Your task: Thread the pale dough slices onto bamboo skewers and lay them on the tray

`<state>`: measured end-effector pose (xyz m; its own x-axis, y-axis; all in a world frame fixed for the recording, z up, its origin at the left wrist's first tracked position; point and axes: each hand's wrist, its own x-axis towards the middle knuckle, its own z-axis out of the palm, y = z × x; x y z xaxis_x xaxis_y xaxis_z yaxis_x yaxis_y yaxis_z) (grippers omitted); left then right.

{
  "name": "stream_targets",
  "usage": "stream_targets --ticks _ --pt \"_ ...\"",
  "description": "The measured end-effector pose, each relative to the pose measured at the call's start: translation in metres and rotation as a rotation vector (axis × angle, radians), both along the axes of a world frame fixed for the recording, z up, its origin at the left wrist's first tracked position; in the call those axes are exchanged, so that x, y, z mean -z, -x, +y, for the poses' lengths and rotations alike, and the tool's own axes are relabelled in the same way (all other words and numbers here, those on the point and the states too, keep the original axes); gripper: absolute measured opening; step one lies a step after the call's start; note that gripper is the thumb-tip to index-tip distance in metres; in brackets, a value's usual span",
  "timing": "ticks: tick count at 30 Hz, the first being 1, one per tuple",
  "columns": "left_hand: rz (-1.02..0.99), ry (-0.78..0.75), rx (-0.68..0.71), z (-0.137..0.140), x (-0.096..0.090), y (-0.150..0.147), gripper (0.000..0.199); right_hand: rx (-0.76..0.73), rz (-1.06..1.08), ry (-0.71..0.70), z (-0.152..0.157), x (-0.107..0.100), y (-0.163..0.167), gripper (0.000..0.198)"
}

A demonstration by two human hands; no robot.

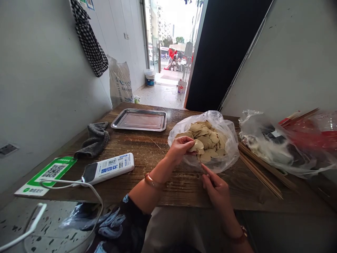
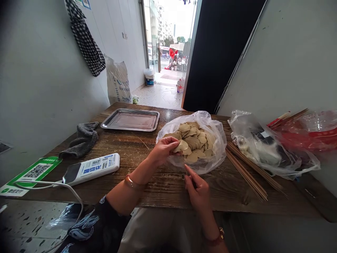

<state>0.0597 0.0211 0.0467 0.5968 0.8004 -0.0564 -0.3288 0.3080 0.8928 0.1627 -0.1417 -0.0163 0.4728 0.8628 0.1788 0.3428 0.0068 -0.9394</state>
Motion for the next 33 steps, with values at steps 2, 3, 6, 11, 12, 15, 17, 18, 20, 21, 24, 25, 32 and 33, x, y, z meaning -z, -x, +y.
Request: stream_targets --ticks 2,3,6,11,12,15,17,18,20,21,24,25,32,33 --pt "0.008 -0.02 0.012 -0.0013 0.0008 -0.0012 0.039 0.0 0.008 0.005 0.0003 0.0009 -0.0002 0.046" --pt "0.015 -0.029 0.019 -0.002 0.0014 -0.002 0.039 0.001 0.012 0.008 0.0004 0.0013 -0.0003 0.046" --pt "0.028 -0.054 0.028 -0.0037 0.0027 -0.0039 0.038 0.003 0.02 0.008 0.0007 0.0018 -0.0002 0.047" --pt "-0.007 -0.099 -0.001 -0.0043 0.0001 -0.0027 0.039 -0.008 0.035 0.003 0.0009 0.0016 -0.0007 0.048" --pt "-0.008 -0.109 0.0 -0.0039 -0.0005 -0.0022 0.039 -0.01 0.042 0.001 0.0009 0.0016 -0.001 0.048" --pt "0.051 -0.195 -0.009 -0.0013 -0.0003 -0.0015 0.033 -0.014 0.051 -0.008 0.0011 0.0021 -0.0018 0.047" --pt "0.122 -0.302 -0.037 0.0011 0.0012 -0.0018 0.027 -0.014 0.05 -0.013 0.0014 0.003 -0.0022 0.046" --pt "0.158 -0.36 -0.053 0.0021 0.002 -0.0021 0.024 -0.015 0.052 -0.015 0.0017 0.0036 -0.0024 0.046" --pt "0.225 -0.463 -0.076 0.0032 0.0032 -0.003 0.018 -0.021 0.057 -0.02 0.0022 0.0044 -0.0026 0.046" --pt "0.256 -0.504 -0.087 0.0032 0.0034 -0.0035 0.015 -0.02 0.06 -0.023 0.0025 0.0045 -0.0025 0.046" --pt "0.337 -0.598 -0.125 0.0024 0.0036 -0.0048 0.009 -0.006 0.061 -0.029 0.003 0.0035 -0.0023 0.045" --pt "0.351 -0.621 -0.138 0.0023 0.0036 -0.0051 0.008 -0.004 0.063 -0.03 0.003 0.003 -0.0023 0.045" --pt "0.314 -0.657 -0.065 0.0051 0.0071 -0.0057 0.007 -0.022 0.111 -0.023 0.0031 0.0045 -0.003 0.047" --pt "0.31 -0.655 -0.048 0.0045 0.0077 -0.006 0.007 -0.013 0.122 -0.021 0.0031 0.0045 -0.0026 0.048"
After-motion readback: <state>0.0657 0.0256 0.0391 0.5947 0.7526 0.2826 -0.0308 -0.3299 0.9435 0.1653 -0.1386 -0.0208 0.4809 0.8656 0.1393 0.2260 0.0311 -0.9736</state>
